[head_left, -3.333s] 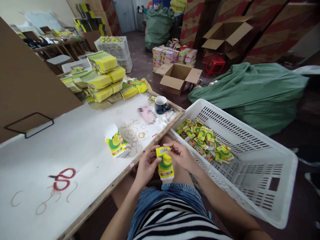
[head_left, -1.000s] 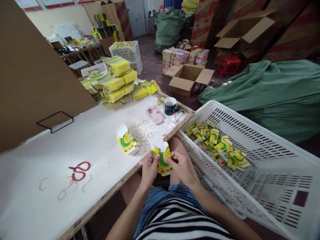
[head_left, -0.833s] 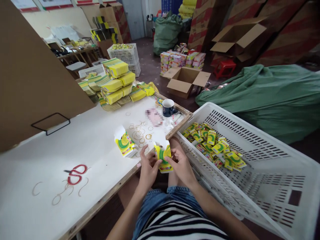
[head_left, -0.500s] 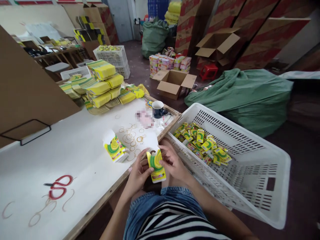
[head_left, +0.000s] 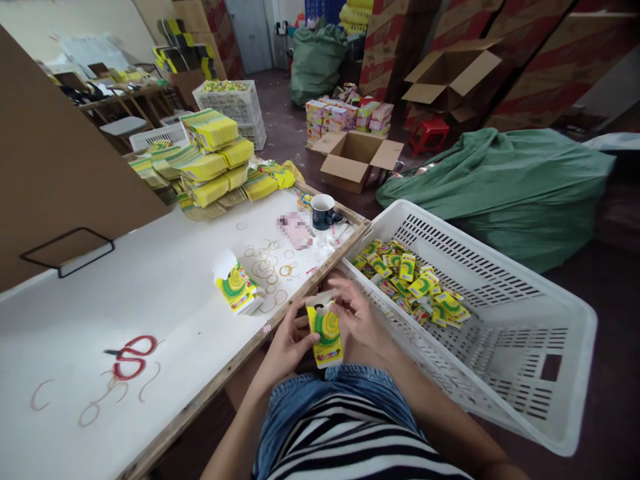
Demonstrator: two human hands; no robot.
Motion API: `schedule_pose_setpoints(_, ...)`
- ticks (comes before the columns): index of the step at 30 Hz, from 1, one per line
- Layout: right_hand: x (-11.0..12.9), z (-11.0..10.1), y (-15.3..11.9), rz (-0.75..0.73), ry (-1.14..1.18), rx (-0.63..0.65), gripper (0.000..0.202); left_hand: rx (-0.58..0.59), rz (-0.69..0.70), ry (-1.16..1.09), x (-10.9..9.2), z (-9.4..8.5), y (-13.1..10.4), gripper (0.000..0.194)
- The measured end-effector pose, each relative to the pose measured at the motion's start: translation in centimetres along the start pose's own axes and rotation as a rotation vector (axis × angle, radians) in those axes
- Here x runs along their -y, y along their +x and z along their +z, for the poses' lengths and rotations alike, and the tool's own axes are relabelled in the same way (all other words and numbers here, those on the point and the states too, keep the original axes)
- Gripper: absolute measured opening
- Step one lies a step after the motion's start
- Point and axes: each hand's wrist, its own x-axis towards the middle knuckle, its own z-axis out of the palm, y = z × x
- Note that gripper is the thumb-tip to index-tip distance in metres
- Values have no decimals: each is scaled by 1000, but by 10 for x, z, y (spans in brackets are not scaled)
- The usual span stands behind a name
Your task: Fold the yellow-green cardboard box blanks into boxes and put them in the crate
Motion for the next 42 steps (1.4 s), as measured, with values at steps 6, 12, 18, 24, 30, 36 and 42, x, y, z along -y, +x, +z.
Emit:
schedule_pose_setpoints(6, 13, -13, 4, 86, -68, 117, 32, -129, 16, 186, 3, 2, 4, 49)
schedule_pose_setpoints(12, 12, -7, 7, 180, -244, 165, 33, -63, 30, 176, 6, 5, 7, 54)
schedule_pose_setpoints(18, 0, 0, 8, 124, -400, 99, 33, -59, 8, 74, 8, 3, 9, 59)
schedule_pose_setpoints(24, 8, -8, 6, 42, -306, 68, 26, -82, 9, -23, 6, 2, 11, 60)
schedule_pose_setpoints(30, 3, -4, 4, 90, -28, 5, 24, -48, 64, -23, 10, 13, 14, 52)
schedule_pose_setpoints(36, 6, -40, 8, -105, -371, -362, 22, -327, 304, 594, -2, -15, 7, 41)
schedule_pose_setpoints(42, -5, -64, 6, -117, -595, -468, 29, -747, 245, 1240, -18, -107, -14, 49)
